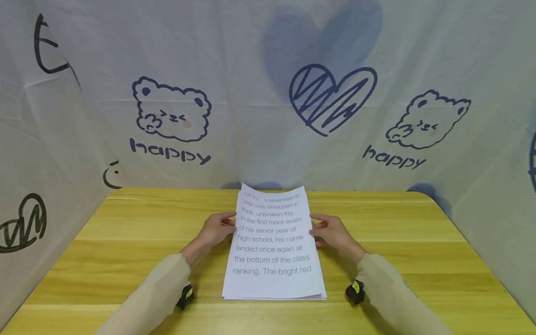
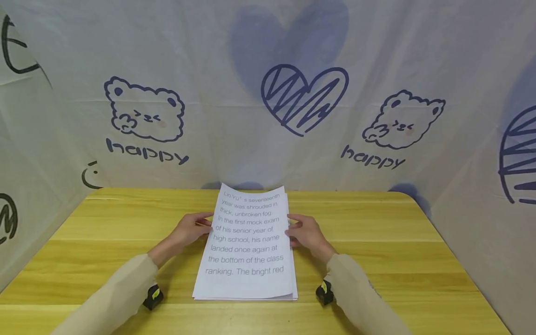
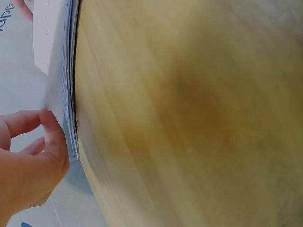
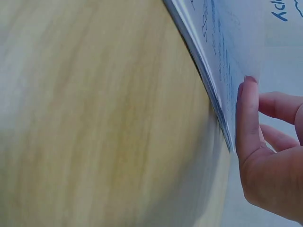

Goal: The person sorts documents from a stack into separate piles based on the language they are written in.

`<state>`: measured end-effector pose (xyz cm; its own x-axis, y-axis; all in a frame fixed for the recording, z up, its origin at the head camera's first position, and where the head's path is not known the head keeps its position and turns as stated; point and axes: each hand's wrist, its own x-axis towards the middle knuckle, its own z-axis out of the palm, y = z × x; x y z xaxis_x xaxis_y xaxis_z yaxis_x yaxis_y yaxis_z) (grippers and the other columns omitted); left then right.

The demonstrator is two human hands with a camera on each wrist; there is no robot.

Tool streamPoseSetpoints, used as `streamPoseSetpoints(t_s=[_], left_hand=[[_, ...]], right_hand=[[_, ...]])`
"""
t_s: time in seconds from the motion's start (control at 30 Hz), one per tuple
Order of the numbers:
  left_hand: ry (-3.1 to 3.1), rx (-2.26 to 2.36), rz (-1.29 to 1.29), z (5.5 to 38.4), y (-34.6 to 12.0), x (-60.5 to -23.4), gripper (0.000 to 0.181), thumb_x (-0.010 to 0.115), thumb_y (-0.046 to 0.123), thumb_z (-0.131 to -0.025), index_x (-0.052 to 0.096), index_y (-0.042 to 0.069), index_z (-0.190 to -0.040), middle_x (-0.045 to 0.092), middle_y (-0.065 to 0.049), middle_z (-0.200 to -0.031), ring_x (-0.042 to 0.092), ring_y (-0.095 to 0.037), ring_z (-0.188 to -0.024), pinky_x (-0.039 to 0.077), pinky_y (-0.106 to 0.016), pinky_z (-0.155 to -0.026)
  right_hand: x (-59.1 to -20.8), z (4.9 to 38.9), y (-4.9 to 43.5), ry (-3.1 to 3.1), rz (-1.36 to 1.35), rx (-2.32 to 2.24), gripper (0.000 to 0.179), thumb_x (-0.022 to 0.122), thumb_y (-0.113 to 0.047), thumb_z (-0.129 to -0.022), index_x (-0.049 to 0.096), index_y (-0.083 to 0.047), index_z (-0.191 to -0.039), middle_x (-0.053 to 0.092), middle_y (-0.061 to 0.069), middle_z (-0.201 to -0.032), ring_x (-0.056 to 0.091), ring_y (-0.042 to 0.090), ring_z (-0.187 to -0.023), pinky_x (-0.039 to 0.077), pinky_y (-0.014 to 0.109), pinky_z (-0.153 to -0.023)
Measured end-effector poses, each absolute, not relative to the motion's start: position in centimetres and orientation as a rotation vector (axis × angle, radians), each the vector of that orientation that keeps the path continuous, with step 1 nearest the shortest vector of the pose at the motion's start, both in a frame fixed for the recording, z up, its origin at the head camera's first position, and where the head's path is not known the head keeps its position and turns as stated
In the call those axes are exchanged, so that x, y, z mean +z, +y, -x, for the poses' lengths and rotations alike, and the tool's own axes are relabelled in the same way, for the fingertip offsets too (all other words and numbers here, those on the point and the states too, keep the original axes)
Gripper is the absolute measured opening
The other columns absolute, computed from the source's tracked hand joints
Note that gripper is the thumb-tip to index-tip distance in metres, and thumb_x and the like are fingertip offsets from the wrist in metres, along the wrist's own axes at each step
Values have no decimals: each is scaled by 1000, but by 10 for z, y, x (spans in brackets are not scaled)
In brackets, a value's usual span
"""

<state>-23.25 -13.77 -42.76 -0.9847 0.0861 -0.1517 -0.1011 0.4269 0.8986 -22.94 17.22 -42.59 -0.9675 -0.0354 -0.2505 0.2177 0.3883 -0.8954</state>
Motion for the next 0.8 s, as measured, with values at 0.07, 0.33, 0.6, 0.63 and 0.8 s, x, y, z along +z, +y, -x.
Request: streamPoseSetpoints(t_s=[0.07,0.33,0.6,0.63,0.8], left_hand=[[2503,1603,23,233,-137,-428,47,59,-5,-90,50,-7,-136,59,-18,-102,59,-22,-82,48,-27,-66],[2377,1730,110,232,-139,-426,39,54,-4,-92,52,-11,-130,60,-20,-104,60,-24,-85,52,-34,-81],[2256,1837,174,229,-144,-426,34,52,0,-95,53,-11,-127,61,-23,-114,62,-28,-96,47,-43,-92],[2252,1849,177,229,-144,-426,35,53,0,-95,52,-11,-128,60,-24,-115,61,-29,-98,47,-43,-94],[2204,1930,183,228,-145,-427,45,56,0,-93,45,-11,-135,60,-28,-119,63,-31,-101,45,-44,-97]], right_hand=[[-425,230,173,2411,-171,-1616,56,63,3,-89,45,0,-142,59,19,-105,62,21,-77,56,29,-64],[-419,228,178,2333,-130,-1728,52,60,1,-91,45,2,-141,57,21,-107,64,22,-80,55,30,-67],[-414,224,181,2266,-137,-1803,50,59,2,-92,46,1,-141,58,21,-110,64,22,-81,55,28,-66],[-413,223,182,2261,-140,-1809,50,59,1,-92,46,1,-141,57,21,-110,63,22,-81,54,28,-65],[-411,218,183,2269,-156,-1812,49,59,0,-93,46,1,-140,58,21,-111,62,22,-82,54,28,-66]])
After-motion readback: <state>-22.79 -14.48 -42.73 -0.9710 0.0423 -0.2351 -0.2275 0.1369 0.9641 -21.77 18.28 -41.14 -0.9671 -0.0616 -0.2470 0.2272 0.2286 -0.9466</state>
